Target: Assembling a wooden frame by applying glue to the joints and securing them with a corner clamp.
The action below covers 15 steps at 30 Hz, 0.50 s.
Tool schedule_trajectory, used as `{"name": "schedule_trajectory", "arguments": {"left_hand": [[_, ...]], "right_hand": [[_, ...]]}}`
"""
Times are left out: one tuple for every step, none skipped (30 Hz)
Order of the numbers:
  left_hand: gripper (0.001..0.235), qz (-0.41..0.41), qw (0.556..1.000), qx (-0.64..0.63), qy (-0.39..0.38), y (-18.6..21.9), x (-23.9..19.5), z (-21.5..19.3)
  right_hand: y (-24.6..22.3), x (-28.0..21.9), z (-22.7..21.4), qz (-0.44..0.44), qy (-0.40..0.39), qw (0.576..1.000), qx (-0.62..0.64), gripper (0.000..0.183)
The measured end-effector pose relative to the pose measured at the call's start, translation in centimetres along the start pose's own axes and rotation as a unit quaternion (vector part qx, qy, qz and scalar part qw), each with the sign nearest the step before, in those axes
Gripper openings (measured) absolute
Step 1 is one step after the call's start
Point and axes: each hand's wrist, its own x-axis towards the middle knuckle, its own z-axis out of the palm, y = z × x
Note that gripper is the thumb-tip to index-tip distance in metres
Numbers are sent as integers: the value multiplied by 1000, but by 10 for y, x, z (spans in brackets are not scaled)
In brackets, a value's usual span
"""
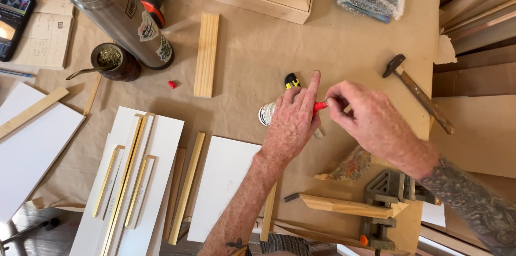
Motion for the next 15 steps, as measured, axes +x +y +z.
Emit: {"name": "schedule_trajectory", "arguments": {"left_hand": [[87,0,1000,1,0,-1,-2,-1],[86,2,1000,-27,-10,-3,-4,-3],[86,4,998,-54,-20,-4,-5,-4],[86,4,998,-53,-24,-8,-7,-8],[83,5,996,-81,-39,-11,-9,-11],[80,7,993,-108,-52,-15,-8,-14],[80,8,993,-105,-54,-14,-9,-21],[74,17,993,-102,-52,-14,-10,-29],[68,25,994,-99,-50,-14,-10,-36],[68,25,994,-96,-54,-14,-10,-38],[67,19,994,-90,-52,-14,-11,-40],[66,12,995,-84,-49,-14,-11,-42],[66,13,995,-81,-52,-16,-12,-40],[66,10,994,-93,-56,-17,-12,-38],[66,8,993,-106,-60,-17,-13,-36]], "right_hand": [[4,-2,4,-1,0,1000,0,13],[7,-4,8,37,-7,991,130,17],[12,-7,13,73,-14,963,258,22],[16,-5,20,74,-15,962,262,22],[21,-4,27,81,-19,936,341,23],[25,-1,34,86,-22,904,418,25],[25,-2,38,85,-21,903,421,25],[25,-2,41,77,-31,890,448,24],[25,-1,45,70,-41,877,474,24],[23,-3,46,69,-41,875,478,24],[21,-5,47,65,-49,871,484,24],[19,-7,47,61,-58,868,489,25],[18,-7,46,60,-58,866,493,25],[17,-9,45,57,-69,864,496,25],[16,-11,43,54,-81,861,499,25]]}}
